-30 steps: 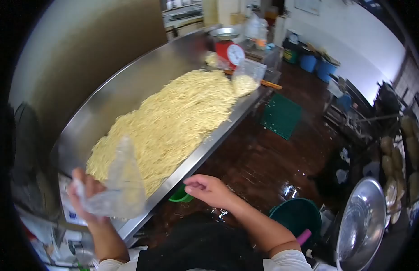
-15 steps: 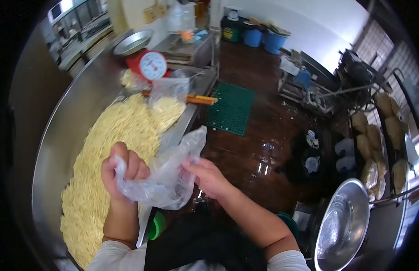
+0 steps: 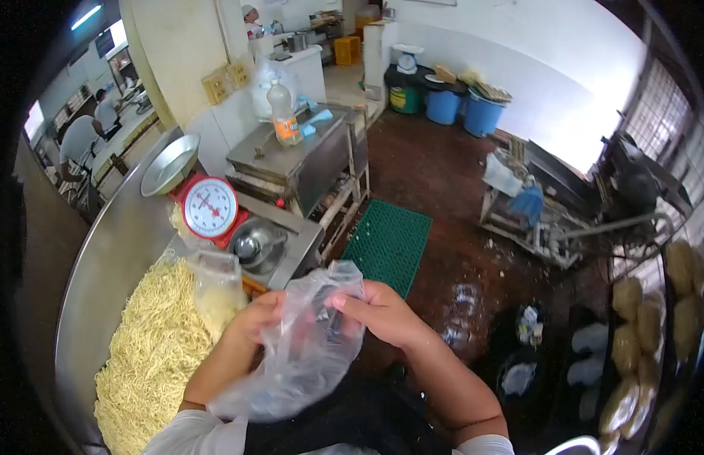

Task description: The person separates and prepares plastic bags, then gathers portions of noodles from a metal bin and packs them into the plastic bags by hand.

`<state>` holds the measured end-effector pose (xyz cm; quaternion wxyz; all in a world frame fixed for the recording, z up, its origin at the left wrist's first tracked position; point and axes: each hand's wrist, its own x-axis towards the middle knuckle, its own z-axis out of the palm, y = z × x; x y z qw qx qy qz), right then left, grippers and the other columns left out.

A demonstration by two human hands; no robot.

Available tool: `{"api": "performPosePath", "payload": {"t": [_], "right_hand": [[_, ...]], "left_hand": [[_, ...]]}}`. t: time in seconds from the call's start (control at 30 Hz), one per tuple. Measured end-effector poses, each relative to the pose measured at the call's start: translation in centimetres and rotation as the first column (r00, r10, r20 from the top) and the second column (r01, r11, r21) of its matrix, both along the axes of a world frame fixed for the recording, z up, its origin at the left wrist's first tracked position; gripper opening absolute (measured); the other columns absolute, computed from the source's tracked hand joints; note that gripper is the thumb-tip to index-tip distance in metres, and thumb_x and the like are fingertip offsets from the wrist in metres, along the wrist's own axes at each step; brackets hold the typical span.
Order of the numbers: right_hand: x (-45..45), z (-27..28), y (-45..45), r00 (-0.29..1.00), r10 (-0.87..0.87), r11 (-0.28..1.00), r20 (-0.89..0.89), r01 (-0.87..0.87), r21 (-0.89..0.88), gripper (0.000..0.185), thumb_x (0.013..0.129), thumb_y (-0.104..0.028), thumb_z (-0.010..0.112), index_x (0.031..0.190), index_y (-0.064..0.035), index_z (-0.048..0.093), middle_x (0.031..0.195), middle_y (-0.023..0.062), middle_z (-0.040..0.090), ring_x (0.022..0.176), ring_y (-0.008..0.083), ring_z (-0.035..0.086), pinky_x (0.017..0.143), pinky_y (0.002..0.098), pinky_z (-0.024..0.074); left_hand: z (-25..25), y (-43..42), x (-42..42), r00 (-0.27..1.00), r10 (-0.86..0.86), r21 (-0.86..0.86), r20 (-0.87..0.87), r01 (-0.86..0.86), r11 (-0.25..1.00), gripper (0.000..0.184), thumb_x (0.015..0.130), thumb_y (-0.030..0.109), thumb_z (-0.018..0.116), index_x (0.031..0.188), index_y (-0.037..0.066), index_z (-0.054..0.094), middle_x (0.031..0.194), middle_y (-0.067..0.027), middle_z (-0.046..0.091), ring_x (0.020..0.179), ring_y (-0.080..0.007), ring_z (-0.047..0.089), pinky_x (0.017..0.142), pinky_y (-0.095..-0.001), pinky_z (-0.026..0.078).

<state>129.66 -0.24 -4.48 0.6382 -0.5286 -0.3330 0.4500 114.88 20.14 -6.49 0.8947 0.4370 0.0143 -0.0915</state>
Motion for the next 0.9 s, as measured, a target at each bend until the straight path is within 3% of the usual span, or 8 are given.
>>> {"api": "performPosePath", "payload": {"t": [0.3,0.37,0.43,0.57,0.7,0.77,0.83,0.9], "right_hand": [[20.8,-1.1,9.6,0.914,0.220,0.975,-0.341,-0.213,0.057,0.021,0.091,-0.021,0.064,0.104,-0.0039,0.065,0.084,0.0003,0.065,0.069,0.0079,0.058,0.062,0.0251,0.0479],[24.5,-1.5,13.0,0.884,0.322,0.946,-0.340,-0.316,0.074,0.021,0.091,-0.020,0.065,0.104,-0.0040,0.064,0.085,0.0006,0.065,0.071,0.0082,0.059,0.063,0.0257,0.0487],[27.9,-0.5,16.6,0.892,0.434,0.901,-0.130,-0.431,0.048,0.022,0.089,-0.018,0.067,0.104,-0.0035,0.064,0.086,0.0009,0.065,0.073,0.0090,0.061,0.065,0.0255,0.0489],[35.5,3.4,23.2,0.866,0.490,0.870,0.102,-0.479,-0.117,0.021,0.086,-0.018,0.071,0.099,-0.0029,0.066,0.084,0.0025,0.067,0.074,0.0103,0.062,0.067,0.0244,0.0481],[43.0,5.1,29.3,0.884,0.431,0.902,-0.179,-0.420,0.098,0.022,0.083,-0.019,0.073,0.096,-0.0021,0.066,0.079,0.0045,0.068,0.066,0.0100,0.060,0.058,0.0240,0.0465],[45.6,6.4,34.0,0.881,0.458,0.887,-0.122,-0.442,0.136,0.022,0.082,-0.019,0.073,0.095,-0.0023,0.066,0.078,0.0033,0.067,0.063,0.0096,0.059,0.053,0.0240,0.0454],[48.0,8.6,38.9,0.826,0.560,0.828,-0.063,-0.554,0.086,0.028,0.083,-0.019,0.072,0.104,-0.0038,0.063,0.084,0.0026,0.067,0.064,0.0106,0.060,0.053,0.0237,0.0459],[49.8,11.1,44.2,0.765,0.639,0.745,-0.075,-0.592,0.308,0.037,0.084,-0.019,0.071,0.116,-0.0052,0.057,0.092,0.0025,0.067,0.068,0.0114,0.062,0.058,0.0241,0.0490]], "left_hand": [[-0.2,8.6,10.6,0.982,0.124,-0.341,0.145,-0.068,0.938,0.054,0.072,0.031,0.068,0.100,-0.016,0.061,0.087,-0.0200,0.067,0.067,-0.0229,0.066,0.057,-0.0293,0.052],[0.3,10.6,13.6,0.974,0.216,-0.294,0.069,-0.187,0.937,0.042,0.073,0.022,0.067,0.099,-0.012,0.063,0.084,-0.0172,0.068,0.063,-0.0209,0.065,0.052,-0.0267,0.050],[0.1,12.5,16.1,0.928,0.372,0.048,0.007,-0.371,0.927,0.031,0.073,0.011,0.067,0.099,-0.006,0.065,0.085,-0.0137,0.069,0.061,-0.0165,0.063,0.052,-0.0248,0.048],[1.6,17.0,23.6,0.910,0.414,0.086,0.005,-0.412,0.907,0.030,0.071,0.004,0.070,0.100,-0.004,0.065,0.082,-0.0097,0.068,0.064,-0.0143,0.061,0.058,-0.0254,0.047],[3.9,22.4,27.8,0.967,0.240,0.240,0.092,-0.255,0.937,0.031,0.086,0.016,0.063,0.111,-0.002,0.061,0.091,-0.0098,0.067,0.092,-0.0188,0.064,0.085,-0.0316,0.048],[3.2,26.0,28.6,0.963,0.271,0.189,-0.009,-0.264,0.946,0.033,0.087,0.014,0.061,0.113,-0.005,0.060,0.099,-0.0150,0.067,0.099,-0.0236,0.063,0.093,-0.0355,0.046],[3.7,29.9,29.4,0.866,0.363,0.117,0.344,-0.423,0.899,0.031,0.086,0.015,0.063,0.110,-0.004,0.062,0.107,-0.0162,0.066,0.100,-0.0258,0.063,0.091,-0.0347,0.048],[6.8,34.4,31.0,0.724,0.411,0.068,0.554,-0.531,0.845,0.029,0.088,0.016,0.062,0.109,-0.003,0.060,0.108,-0.0167,0.065,0.098,-0.0275,0.064,0.083,-0.0350,0.052]]}}
